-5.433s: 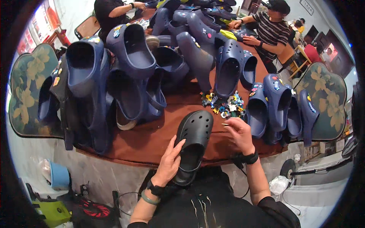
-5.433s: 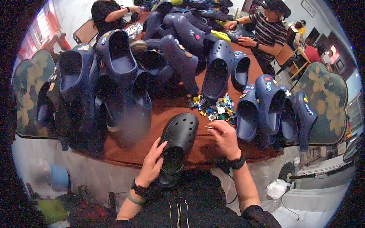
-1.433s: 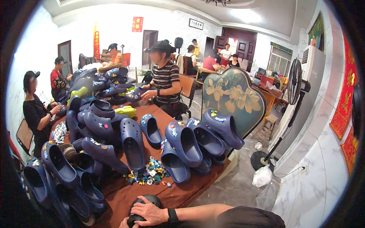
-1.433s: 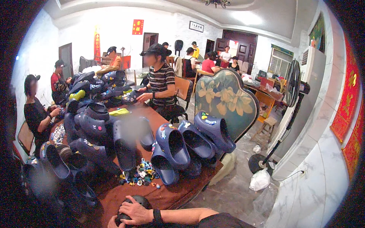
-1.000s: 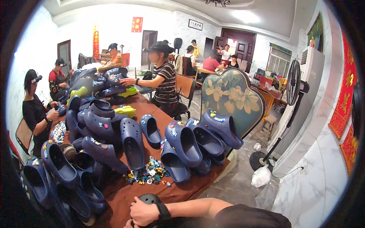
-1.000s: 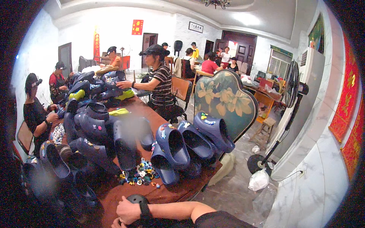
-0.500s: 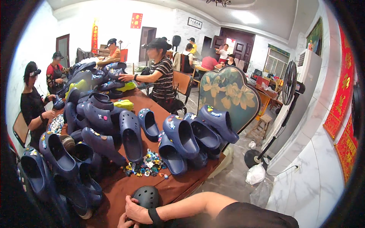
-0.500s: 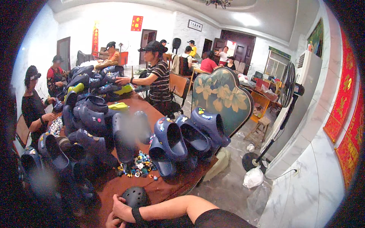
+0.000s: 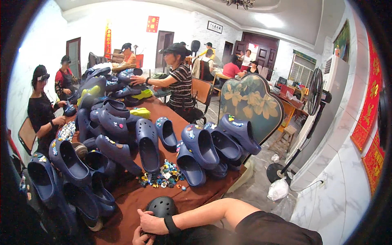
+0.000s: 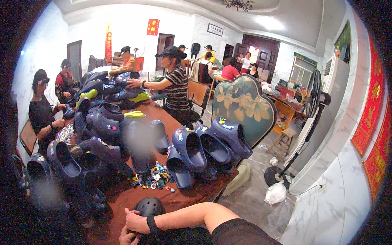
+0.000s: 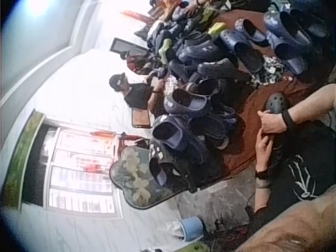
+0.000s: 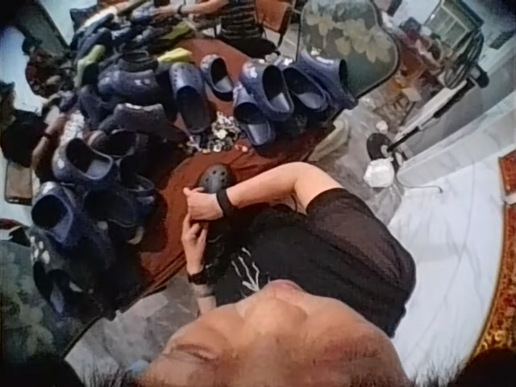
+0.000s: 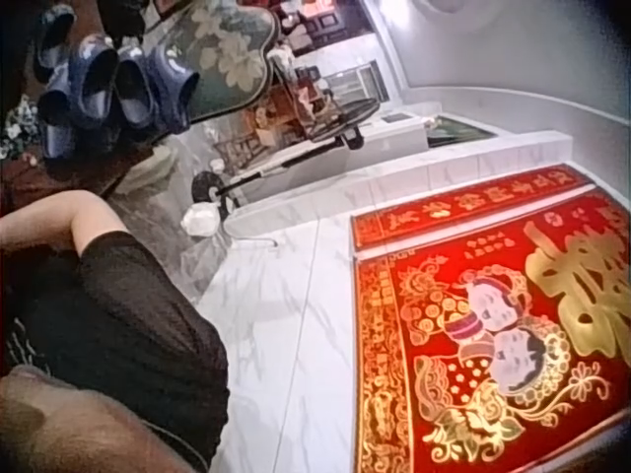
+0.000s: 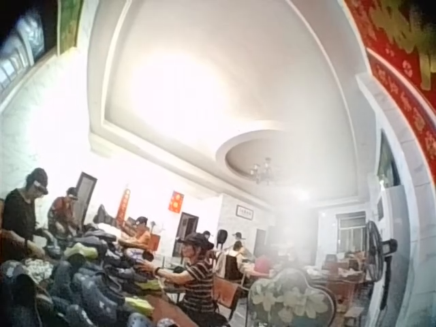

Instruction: The person is assembling decorative charms onto clogs at a manufacturing or processing station.

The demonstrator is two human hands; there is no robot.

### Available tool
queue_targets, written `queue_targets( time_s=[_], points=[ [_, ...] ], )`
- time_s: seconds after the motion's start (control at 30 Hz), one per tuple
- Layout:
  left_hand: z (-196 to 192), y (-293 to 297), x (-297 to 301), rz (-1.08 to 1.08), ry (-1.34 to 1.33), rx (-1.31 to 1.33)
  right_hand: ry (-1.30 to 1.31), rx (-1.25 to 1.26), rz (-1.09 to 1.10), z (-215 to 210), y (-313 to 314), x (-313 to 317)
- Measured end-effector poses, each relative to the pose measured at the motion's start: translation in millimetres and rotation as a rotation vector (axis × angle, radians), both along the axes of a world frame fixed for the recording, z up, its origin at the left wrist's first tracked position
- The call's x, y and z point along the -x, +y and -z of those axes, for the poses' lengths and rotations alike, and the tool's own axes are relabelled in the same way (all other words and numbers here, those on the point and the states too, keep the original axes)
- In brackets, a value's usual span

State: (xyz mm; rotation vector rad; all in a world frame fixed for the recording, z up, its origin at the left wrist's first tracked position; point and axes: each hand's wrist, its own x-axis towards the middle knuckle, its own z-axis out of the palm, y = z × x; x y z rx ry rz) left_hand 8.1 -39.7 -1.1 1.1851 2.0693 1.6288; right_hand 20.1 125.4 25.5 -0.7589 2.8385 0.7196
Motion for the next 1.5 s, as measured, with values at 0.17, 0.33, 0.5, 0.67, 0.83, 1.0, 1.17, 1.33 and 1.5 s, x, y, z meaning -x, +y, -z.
queue_targets(
  time_s=[0.17, 0.33, 0.5, 0.67, 0.83, 1.0, 1.17, 1.33, 1.5],
  points=[
    [-7, 0, -2, -0.011, -0.060, 0.017, 0.335, -0.202, 0.050, 14, 2, 0],
    [-8, 0, -1, -0.013, 0.045, 0.063, 0.263, -0.173, -0.025, 12, 7, 1],
    [-8, 2, -1, -0.024, 0.001, 0.056, 0.023, -0.007, -0.087, 8, 9, 9],
    [-1, 0, 1, 0.001, -0.043, 0.073, 0.057, 0.102, -0.160, 14, 17, 14],
    [-4, 1, 1, -0.005, -0.031, 0.060, 0.034, 0.132, -0.073, 2, 15, 9],
    [-11, 0, 5, 0.032, 0.080, 0.078, 0.006, 0.359, 0.133, -10, 27, -11],
    [-23, 1, 14, -0.012, 0.035, 0.213, -0.043, 0.709, 0.205, -12, 50, -14],
    [-33, 7, 25, 0.040, -0.019, 0.296, -0.090, 0.831, 0.126, 0, 78, 1],
    [-63, 26, 33, 0.166, 0.351, 0.171, -0.141, 1.069, 0.190, 19, 91, 11]
  ],
)
